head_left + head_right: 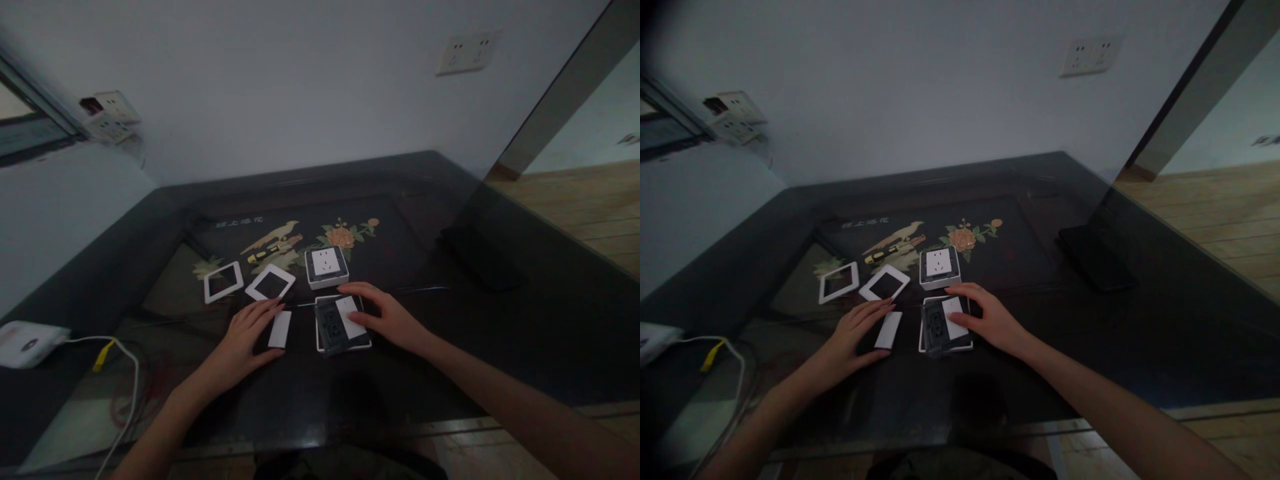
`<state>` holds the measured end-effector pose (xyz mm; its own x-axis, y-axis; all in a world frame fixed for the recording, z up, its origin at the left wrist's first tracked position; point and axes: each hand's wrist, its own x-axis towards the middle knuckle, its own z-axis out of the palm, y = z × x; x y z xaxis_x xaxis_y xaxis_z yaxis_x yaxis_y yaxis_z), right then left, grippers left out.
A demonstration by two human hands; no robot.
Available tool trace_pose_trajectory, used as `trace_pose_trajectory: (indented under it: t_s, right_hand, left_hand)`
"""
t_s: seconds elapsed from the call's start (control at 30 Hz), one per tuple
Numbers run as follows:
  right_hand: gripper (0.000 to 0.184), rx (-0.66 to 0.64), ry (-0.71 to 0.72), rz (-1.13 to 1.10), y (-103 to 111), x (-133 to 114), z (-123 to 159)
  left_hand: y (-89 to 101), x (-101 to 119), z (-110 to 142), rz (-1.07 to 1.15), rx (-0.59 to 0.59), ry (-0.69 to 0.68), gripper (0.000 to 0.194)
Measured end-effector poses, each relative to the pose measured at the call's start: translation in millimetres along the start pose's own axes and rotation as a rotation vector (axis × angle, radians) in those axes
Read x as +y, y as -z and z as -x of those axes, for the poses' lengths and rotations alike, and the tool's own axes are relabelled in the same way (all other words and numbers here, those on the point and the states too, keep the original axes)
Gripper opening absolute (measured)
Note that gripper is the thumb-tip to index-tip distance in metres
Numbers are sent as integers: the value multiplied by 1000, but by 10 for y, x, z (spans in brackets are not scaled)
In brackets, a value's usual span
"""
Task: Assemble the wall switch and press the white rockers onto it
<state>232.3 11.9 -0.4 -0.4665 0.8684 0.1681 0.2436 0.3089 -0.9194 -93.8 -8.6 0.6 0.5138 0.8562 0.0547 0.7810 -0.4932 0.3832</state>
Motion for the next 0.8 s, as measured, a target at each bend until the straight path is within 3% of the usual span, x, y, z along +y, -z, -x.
trace_pose_trajectory:
  t_s: [0.17, 0.33, 0.43, 0.57, 0.7, 0.8]
  right_hand:
    - [61, -116, 17, 83, 89, -108, 25]
    - [84, -281, -25, 140, 128, -147, 48]
    - [81, -315, -17, 158, 130, -136, 56]
    - [71, -266, 9, 157, 110, -165, 60]
    - [72, -253, 9, 170, 91, -186, 68]
    - [74, -244, 6, 184, 88, -166, 78]
  left_hand:
    - [-53, -36, 18, -82, -24, -27, 72]
    - [3, -20, -42, -107, -12, -27, 57]
    - [25, 49, -56, -46, 103, 45, 53]
    - [79, 338, -118, 79, 286, 151, 51]
    - [58, 726, -271, 183, 241, 88, 57]
    - [-37, 914, -378, 183, 191, 44, 50]
